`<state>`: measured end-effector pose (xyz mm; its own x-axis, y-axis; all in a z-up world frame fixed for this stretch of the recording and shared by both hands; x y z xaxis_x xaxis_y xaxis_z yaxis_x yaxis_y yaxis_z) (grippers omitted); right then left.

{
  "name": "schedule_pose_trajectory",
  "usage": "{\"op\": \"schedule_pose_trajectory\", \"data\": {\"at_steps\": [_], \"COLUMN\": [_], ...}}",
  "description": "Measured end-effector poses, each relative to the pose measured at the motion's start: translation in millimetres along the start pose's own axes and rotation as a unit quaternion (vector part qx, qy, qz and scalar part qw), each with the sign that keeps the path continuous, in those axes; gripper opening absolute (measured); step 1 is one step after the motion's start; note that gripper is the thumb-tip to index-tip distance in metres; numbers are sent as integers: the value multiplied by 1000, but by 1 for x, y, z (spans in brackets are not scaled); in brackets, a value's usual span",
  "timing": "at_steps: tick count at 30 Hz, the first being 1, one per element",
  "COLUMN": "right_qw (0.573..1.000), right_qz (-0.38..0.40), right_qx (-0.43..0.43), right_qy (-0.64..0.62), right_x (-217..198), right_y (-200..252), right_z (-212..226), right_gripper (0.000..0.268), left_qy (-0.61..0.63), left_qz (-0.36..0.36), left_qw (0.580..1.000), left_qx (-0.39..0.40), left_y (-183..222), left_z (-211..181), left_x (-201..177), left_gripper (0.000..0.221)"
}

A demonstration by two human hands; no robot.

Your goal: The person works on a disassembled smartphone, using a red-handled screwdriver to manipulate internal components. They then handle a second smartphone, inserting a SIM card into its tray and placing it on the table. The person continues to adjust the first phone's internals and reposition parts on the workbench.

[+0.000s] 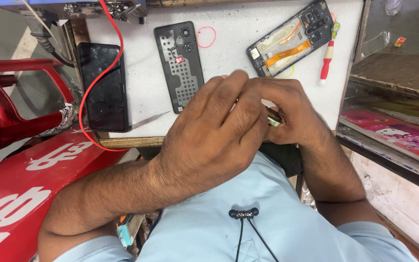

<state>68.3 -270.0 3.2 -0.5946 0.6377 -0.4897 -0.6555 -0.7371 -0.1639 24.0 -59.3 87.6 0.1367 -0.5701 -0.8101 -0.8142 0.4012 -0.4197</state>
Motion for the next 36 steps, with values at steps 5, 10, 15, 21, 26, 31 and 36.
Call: {"op": "schedule_pose_trajectory", "data": {"at_steps": [5, 10, 15, 21, 26, 31, 36], "right_qw": [999, 999, 998, 995, 994, 995, 995], "right_qz": [-32, -48, -70, -92, -97, -98, -99], "right_qx": [-23, 10, 0, 22, 42, 23, 25], "right_qy": [7, -15, -1, 15, -20, -6, 3], "right_x": [2, 1, 5, 10, 9, 11, 13], "right_y": [-5, -9, -10, -12, -13, -13, -7], "right_z": [4, 10, 12, 15, 17, 19, 15], "right_gripper": [57, 51, 49, 52, 50, 48, 49], "left_qy": [21, 121, -53, 35, 137, -115, 56], "left_qz": [-2, 13, -31, -2, 55, -25, 30], "left_qw": [999, 987, 997, 996, 975, 992, 993], "left_qx": [-26, -106, -36, -76, -165, -35, -99], "left_y": [1, -5, -4, -1, -1, 2, 0], "left_z": [6, 16, 2, 14, 20, -1, 11], "left_x": [6, 12, 5, 10, 19, 8, 11], "left_gripper": [31, 33, 30, 32, 34, 28, 33]}}
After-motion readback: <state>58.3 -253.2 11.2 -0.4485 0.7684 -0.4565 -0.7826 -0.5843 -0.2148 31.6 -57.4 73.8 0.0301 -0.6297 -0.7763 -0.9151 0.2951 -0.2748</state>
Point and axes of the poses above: each hand's wrist, its own y-axis away from the middle knuckle, its own x-axis out of the palm, z = x × y, the point moved 1 cm from there along -y, towards the middle knuckle, and after that the axes turned 8 degrees about -x, right-handed, at the moved point
